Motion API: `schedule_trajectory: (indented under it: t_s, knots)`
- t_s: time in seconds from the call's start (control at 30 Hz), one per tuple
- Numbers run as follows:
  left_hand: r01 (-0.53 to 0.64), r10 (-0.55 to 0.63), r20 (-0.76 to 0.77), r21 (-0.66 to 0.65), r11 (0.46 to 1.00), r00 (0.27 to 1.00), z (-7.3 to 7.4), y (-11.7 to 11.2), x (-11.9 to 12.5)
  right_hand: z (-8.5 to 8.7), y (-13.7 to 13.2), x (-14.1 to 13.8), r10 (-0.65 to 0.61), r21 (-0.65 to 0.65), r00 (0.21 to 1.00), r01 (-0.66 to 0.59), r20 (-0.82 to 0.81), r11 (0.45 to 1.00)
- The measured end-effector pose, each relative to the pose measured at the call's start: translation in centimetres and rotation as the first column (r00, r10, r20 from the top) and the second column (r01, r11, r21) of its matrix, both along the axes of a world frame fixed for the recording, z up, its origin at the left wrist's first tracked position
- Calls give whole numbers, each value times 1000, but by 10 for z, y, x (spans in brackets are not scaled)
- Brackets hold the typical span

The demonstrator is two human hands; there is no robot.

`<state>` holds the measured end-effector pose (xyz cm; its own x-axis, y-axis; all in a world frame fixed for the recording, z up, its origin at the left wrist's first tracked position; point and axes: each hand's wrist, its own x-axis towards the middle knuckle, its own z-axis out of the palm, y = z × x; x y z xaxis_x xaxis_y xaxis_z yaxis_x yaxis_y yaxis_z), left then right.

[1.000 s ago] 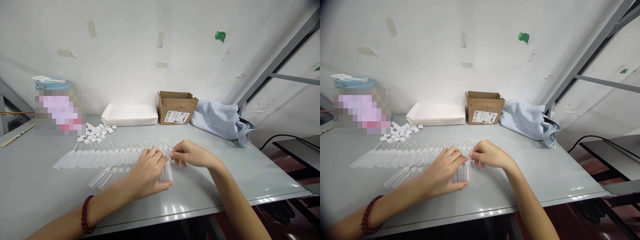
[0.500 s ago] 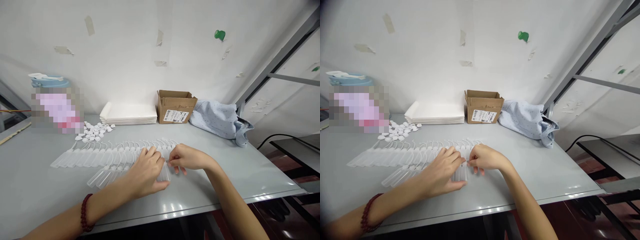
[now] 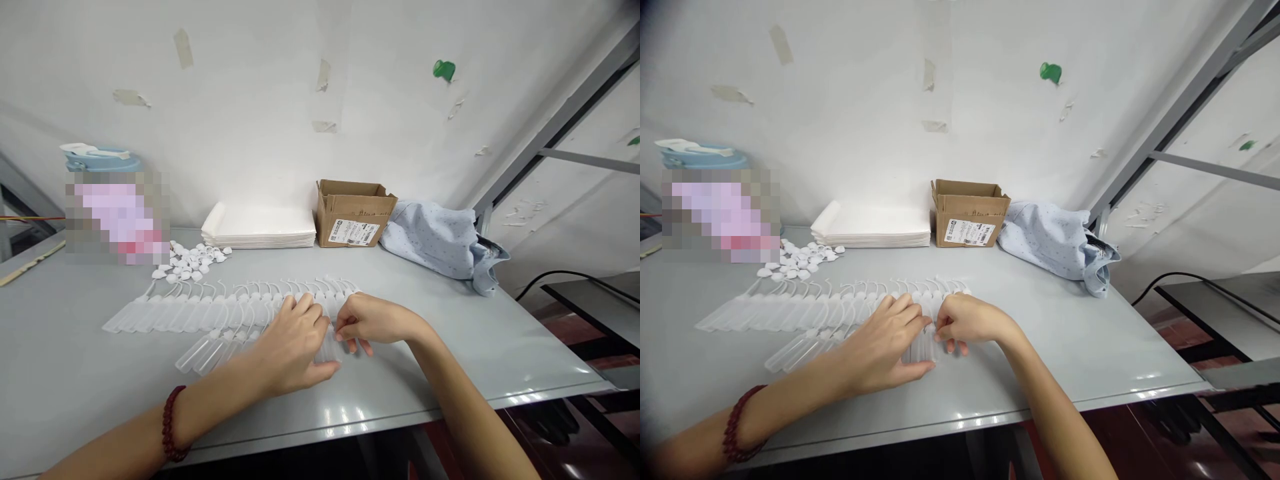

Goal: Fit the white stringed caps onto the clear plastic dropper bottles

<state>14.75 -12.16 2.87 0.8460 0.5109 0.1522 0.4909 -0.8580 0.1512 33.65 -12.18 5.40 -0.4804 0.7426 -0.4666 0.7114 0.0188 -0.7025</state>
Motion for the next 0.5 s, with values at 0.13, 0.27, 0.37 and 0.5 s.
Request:
schedule_trajectory:
  t_s: [0.13, 0.27, 0.37, 0.5]
  knots:
    - [8, -8, 8, 18, 1000, 1000, -1, 0, -1, 1, 0, 0, 6, -4, 1000, -6, -6, 1000]
    - [16, -17, 17, 23, 1000, 1000, -1, -1, -2, 1, 0, 1, 5, -4, 1000, -5, 9, 1000]
    - [13, -13, 26, 9, 1000, 1000, 0, 0, -4, 2, 0, 0, 3, -11, 1000, -2, 16, 1000]
    - [6, -6, 48, -1, 1000, 999, 1, 1, -7, 3, 0, 0, -9, -24, 1000, 9, 27, 1000]
